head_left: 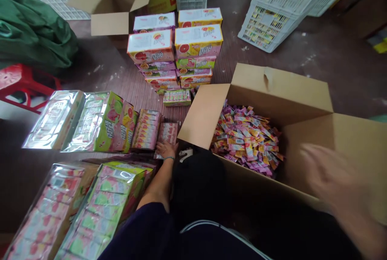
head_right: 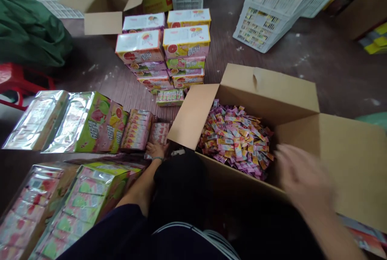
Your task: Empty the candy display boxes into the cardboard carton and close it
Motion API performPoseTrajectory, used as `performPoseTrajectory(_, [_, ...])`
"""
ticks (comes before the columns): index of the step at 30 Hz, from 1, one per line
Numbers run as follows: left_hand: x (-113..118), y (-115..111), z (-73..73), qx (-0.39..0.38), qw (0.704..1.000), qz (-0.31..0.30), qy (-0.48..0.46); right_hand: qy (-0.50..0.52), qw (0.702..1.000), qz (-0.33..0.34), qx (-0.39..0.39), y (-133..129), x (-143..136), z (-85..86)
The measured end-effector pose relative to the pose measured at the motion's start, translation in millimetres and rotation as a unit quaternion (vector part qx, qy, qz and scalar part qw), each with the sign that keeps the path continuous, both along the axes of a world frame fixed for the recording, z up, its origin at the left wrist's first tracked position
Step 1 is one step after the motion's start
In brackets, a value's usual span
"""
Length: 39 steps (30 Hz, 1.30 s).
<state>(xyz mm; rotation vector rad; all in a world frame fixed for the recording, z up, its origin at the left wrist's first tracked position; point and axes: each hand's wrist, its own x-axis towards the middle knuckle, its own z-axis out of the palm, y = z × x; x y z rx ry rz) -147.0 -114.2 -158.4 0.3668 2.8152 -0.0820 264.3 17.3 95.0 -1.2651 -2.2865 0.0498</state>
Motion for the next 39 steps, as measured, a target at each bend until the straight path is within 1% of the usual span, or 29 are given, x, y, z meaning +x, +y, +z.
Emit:
performPoseTrajectory(1, [-0.7, -1.3, 0.6, 0.002, 1.000, -0.001, -0.002, -0.008, 0.995, 0.094, -0.012, 6.7, -35.4, -11.5])
performPoseTrajectory(2, [-2.0, -2.5, 0.7, 0.005, 1.000, -0.007, -0.004, -0.022, 0.983, 0.179, -0.025, 12.6, -75.3, -25.3])
performPoseTrajectory(3, [-3.7, -3.6, 0.2, 0.008, 1.000, -0.019, -0.005, -0.056, 0.966, 0.246, -0.049, 17.0, -116.4, -40.2])
performPoseTrajectory(4, [-5.5, -4.5, -1.0, 0.012, 0.999, -0.035, -0.006, -0.114, 0.944, 0.293, -0.095, 19.7, -155.2, -55.3])
performPoseTrajectory(5, [-7.2, -5.1, -2.7, 0.015, 0.999, -0.049, -0.005, -0.172, 0.923, 0.315, -0.141, 20.8, -189.0, -69.7])
performPoseTrajectory(6, [-8.4, -5.6, -5.0, 0.017, 0.998, -0.057, -0.002, -0.225, 0.901, 0.328, -0.177, 20.6, -215.6, -82.6])
performPoseTrajectory(7, [-9.0, -5.8, -7.8, 0.017, 0.998, -0.062, 0.003, -0.280, 0.878, 0.328, -0.208, 19.5, -234.3, -93.7])
performPoseTrajectory(8, [-9.0, -5.7, -11.0, 0.017, 0.997, -0.069, 0.006, -0.324, 0.861, 0.319, -0.228, 18.2, -245.5, -102.7])
performPoseTrajectory(10, [-7.6, -4.5, -18.4, 0.014, 0.995, -0.097, 0.005, -0.378, 0.843, 0.295, -0.243, 16.1, -250.9, -114.2])
performPoseTrajectory(13, [-5.1, -1.3, -30.4, 0.011, 0.988, -0.155, -0.019, -0.383, 0.846, 0.277, -0.245, 15.8, -243.7, -119.2])
performPoseTrajectory(16, [-5.1, 0.2, -39.1, 0.018, 0.981, -0.188, -0.050, -0.364, 0.852, 0.278, -0.253, 16.0, -241.4, -119.7])
performPoseTrajectory(18, [-5.5, -0.5, -40.7, 0.027, 0.973, -0.221, -0.058, -0.347, 0.859, 0.279, -0.251, 15.4, -242.2, -121.0])
performPoseTrajectory(21, [-3.7, -1.5, -37.9, 0.029, 0.955, -0.284, -0.074, -0.328, 0.868, 0.283, -0.241, 14.4, -241.8, -123.9])
performPoseTrajectory(22, [-1.9, -1.2, -36.4, 0.028, 0.954, -0.288, -0.076, -0.325, 0.870, 0.282, -0.239, 14.3, -241.2, -124.7])
performPoseTrajectory(23, [0.2, -0.3, -34.9, 0.027, 0.961, -0.266, -0.071, -0.322, 0.871, 0.283, -0.238, 14.2, -240.5, -125.3])
performPoseTrajectory(24, [2.5, 0.9, -33.6, 0.024, 0.973, -0.221, -0.058, -0.321, 0.872, 0.283, -0.238, 14.2, -239.9, -125.9])
performPoseTrajectory(26, [6.4, 4.2, -31.0, 0.012, 0.995, -0.094, -0.027, -0.321, 0.870, 0.286, -0.240, 14.6, -239.3, -127.1])
performPoseTrajectory(27, [7.3, 5.8, -29.5, 0.004, 0.999, -0.041, -0.018, -0.321, 0.870, 0.288, -0.240, 14.9, -239.4, -127.9])
performPoseTrajectory(28, [7.4, 7.2, -27.5, -0.004, 1.000, -0.013, -0.015, -0.320, 0.870, 0.289, -0.239, 15.3, -239.9, -128.8])
performPoseTrajectory(29, [6.7, 8.2, -24.8, -0.009, 1.000, -0.008, -0.020, -0.319, 0.871, 0.289, -0.237, 15.7, -240.8, -129.7])
performPoseTrajectory(31, [4.3, 9.7, -16.0, -0.015, 0.999, -0.026, -0.038, -0.325, 0.868, 0.287, -0.241, 16.2, -243.7, -130.9])
performPoseTrajectory(33, [2.4, 11.5, -2.1, -0.016, 0.997, -0.047, -0.055, -0.341, 0.859, 0.284, -0.255, 16.0, -248.2, -129.7])
performPoseTrajectory(36, [-0.2, 18.6, 25.6, -0.001, 0.996, -0.066, -0.055, -0.356, 0.856, 0.274, -0.258, 15.1, -257.3, -123.5])
performPoseTrajectory(37, [-2.4, 22.8, 36.0, 0.009, 0.996, -0.077, -0.046, -0.353, 0.860, 0.268, -0.251, 14.8, -260.2, -121.5])
performPoseTrajectory(39, [-10.2, 33.6, 59.3, 0.048, 0.995, -0.090, 0.004, -0.338, 0.874, 0.258, -0.234, 13.7, -263.1, -120.0])
